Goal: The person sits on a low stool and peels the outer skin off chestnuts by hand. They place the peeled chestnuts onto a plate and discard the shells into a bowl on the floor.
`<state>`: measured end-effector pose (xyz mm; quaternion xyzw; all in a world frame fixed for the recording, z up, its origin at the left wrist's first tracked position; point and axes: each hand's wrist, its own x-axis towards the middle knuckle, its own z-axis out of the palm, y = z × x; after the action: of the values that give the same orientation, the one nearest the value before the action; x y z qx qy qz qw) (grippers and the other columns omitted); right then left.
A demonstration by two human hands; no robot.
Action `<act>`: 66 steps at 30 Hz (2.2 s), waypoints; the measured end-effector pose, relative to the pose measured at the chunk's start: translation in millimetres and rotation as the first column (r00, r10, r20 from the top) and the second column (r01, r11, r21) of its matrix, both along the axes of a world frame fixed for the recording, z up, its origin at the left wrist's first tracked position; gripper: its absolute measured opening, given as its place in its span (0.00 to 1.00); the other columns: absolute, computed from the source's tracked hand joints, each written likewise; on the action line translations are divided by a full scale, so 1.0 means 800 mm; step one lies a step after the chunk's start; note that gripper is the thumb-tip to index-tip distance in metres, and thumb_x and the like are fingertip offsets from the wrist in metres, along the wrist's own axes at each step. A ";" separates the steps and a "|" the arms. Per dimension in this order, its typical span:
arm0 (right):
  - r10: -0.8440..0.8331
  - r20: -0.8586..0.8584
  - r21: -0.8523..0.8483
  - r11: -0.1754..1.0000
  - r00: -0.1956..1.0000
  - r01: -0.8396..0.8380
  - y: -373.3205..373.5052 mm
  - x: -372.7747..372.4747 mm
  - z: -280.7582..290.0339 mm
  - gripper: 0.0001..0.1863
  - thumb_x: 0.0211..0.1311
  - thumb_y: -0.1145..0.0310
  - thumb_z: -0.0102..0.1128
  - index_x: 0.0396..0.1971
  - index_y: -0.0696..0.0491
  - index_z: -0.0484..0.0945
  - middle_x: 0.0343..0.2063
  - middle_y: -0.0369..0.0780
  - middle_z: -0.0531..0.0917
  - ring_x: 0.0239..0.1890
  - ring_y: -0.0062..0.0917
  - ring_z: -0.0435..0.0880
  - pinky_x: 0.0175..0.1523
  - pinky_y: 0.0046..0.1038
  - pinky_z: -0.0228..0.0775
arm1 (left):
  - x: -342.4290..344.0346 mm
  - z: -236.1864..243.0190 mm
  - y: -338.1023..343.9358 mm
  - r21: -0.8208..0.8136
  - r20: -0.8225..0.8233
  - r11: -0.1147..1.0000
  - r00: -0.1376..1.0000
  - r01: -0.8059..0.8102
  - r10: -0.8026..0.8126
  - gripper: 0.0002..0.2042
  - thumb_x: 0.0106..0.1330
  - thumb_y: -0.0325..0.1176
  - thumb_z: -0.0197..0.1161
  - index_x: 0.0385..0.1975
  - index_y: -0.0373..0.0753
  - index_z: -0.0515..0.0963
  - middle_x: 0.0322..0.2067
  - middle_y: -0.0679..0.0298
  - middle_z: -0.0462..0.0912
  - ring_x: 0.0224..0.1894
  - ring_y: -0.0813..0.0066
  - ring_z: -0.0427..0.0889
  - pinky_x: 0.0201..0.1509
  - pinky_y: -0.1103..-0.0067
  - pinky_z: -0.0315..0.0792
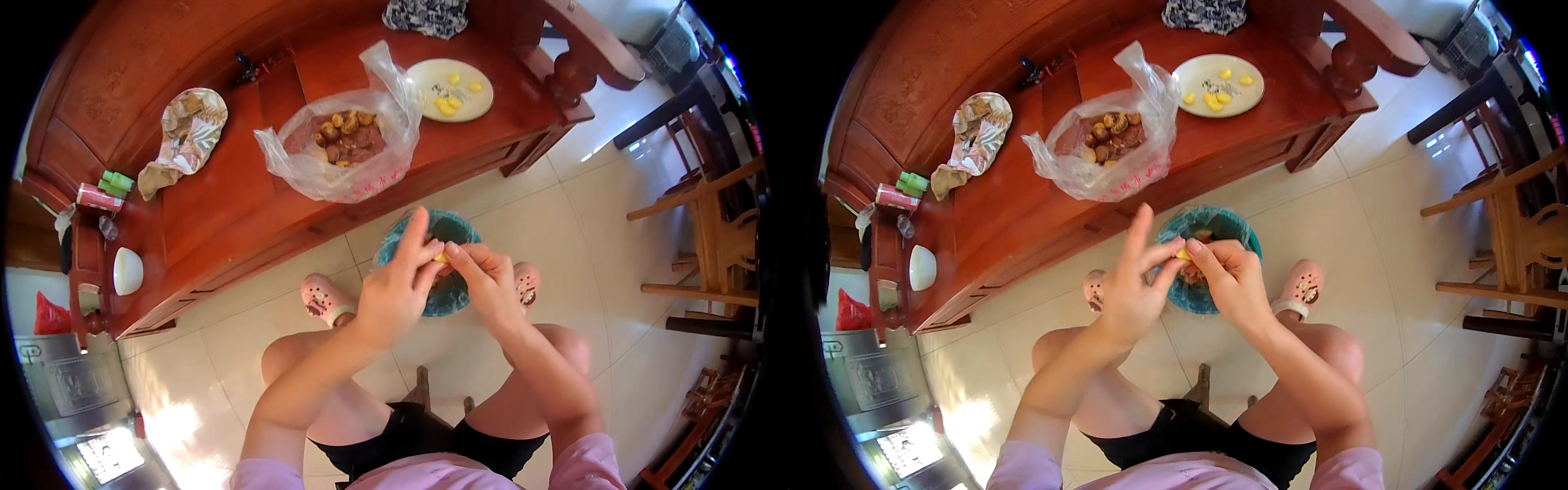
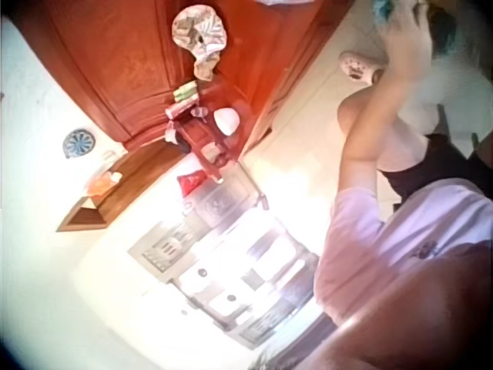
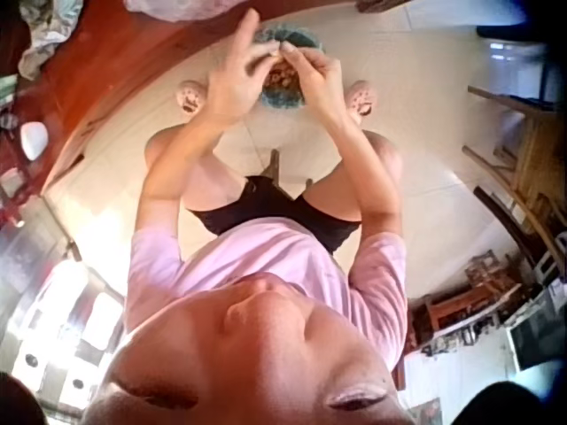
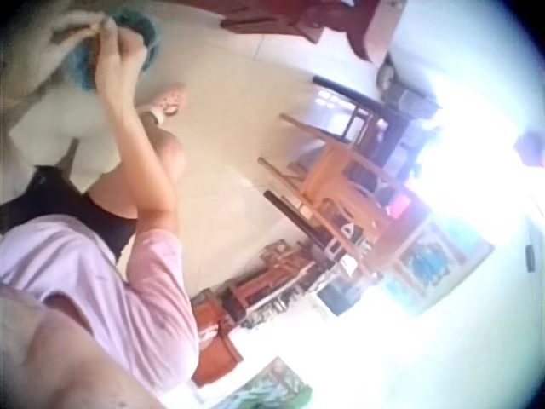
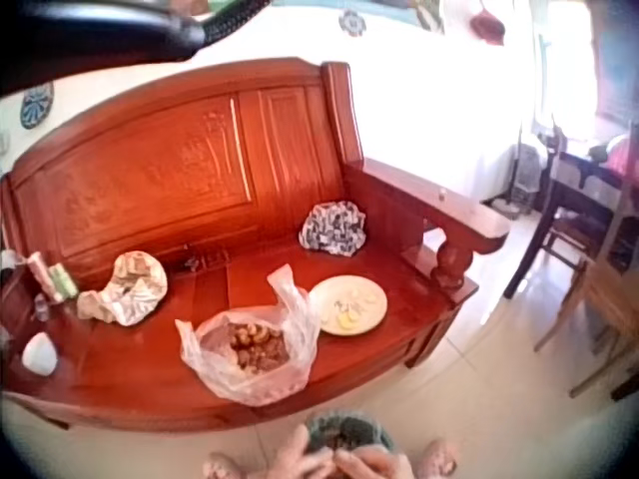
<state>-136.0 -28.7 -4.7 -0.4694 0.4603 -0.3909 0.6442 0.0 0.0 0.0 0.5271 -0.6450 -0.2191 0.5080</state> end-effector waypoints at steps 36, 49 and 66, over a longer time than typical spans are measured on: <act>0.145 -0.769 -0.565 0.305 0.623 -0.767 -0.205 0.176 0.054 0.14 0.47 0.77 0.49 0.36 0.53 0.77 0.30 0.44 0.80 0.32 0.34 0.80 0.38 0.32 0.71 | 0.012 0.011 -0.008 0.594 0.459 0.726 0.596 0.347 -0.659 0.02 0.48 0.25 0.54 0.20 0.36 0.74 0.26 0.55 0.76 0.36 0.61 0.78 0.33 0.73 0.74; -0.247 -0.969 -0.083 0.433 -0.029 -0.898 -0.278 0.259 -0.057 0.11 0.56 0.70 0.43 0.36 0.55 0.74 0.39 0.45 0.77 0.40 0.36 0.78 0.41 0.35 0.72 | -0.003 -0.029 0.002 0.209 0.550 0.902 0.717 0.379 -0.429 0.04 0.49 0.28 0.53 0.20 0.38 0.75 0.19 0.59 0.75 0.29 0.66 0.76 0.38 0.73 0.69; 0.374 -0.015 -0.064 0.925 0.927 -0.374 -0.053 0.026 0.078 0.16 0.49 0.77 0.60 0.40 0.61 0.72 0.35 0.41 0.80 0.38 0.21 0.78 0.43 0.21 0.70 | 0.063 0.007 -0.019 0.580 0.115 0.798 0.954 0.163 -0.278 0.36 0.39 0.39 0.71 0.51 0.32 0.65 0.28 0.53 0.79 0.28 0.63 0.79 0.32 0.73 0.72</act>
<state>-114.9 -71.1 58.0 -0.5698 0.3502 -0.2752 0.6906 50.7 -15.1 5.7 0.5932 -0.6549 -0.4050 0.2350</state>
